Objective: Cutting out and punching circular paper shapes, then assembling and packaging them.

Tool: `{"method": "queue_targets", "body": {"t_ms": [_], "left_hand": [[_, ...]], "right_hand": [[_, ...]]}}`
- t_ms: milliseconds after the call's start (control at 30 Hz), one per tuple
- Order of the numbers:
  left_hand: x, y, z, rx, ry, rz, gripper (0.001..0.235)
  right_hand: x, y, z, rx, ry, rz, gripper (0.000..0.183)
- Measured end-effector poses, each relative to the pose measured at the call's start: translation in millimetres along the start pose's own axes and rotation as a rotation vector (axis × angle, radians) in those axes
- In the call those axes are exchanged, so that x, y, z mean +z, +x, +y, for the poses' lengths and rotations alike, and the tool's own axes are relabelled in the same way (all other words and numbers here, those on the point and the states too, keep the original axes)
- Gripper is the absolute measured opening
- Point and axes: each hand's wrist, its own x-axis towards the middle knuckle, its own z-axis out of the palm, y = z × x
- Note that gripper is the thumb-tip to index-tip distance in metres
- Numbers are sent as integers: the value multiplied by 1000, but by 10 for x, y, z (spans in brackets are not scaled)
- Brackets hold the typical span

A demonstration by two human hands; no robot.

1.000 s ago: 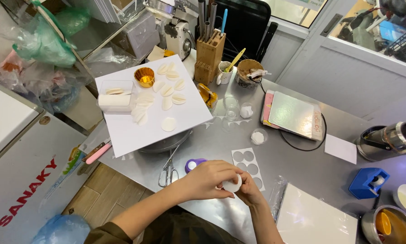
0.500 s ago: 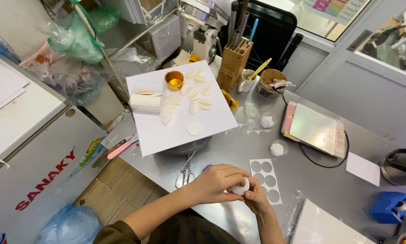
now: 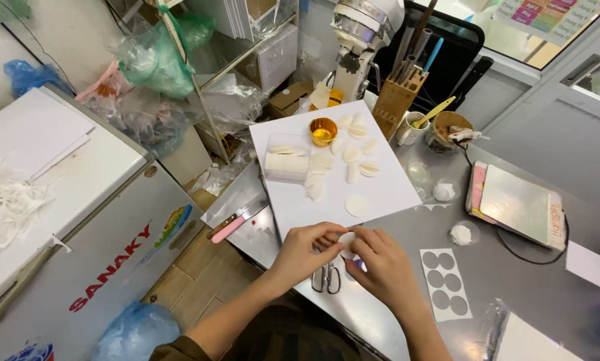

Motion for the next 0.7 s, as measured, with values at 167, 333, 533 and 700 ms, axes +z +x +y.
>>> {"method": "queue_targets", "body": {"t_ms": [167, 333, 533, 700], "left_hand": [[-377, 4, -223, -4, -68, 90, 28], [-577, -3, -318, -28, -281, 105, 29], [-674, -43, -121, 66, -141, 179, 29], [-747, -57, -266, -19, -113, 156, 25]], "right_hand": [[235, 133, -205, 240, 309, 104, 55], [830, -72, -95, 579, 825, 235, 55], [1016, -30, -207, 534, 859, 397, 46], [1019, -35, -281, 505, 819, 378, 48]]}}
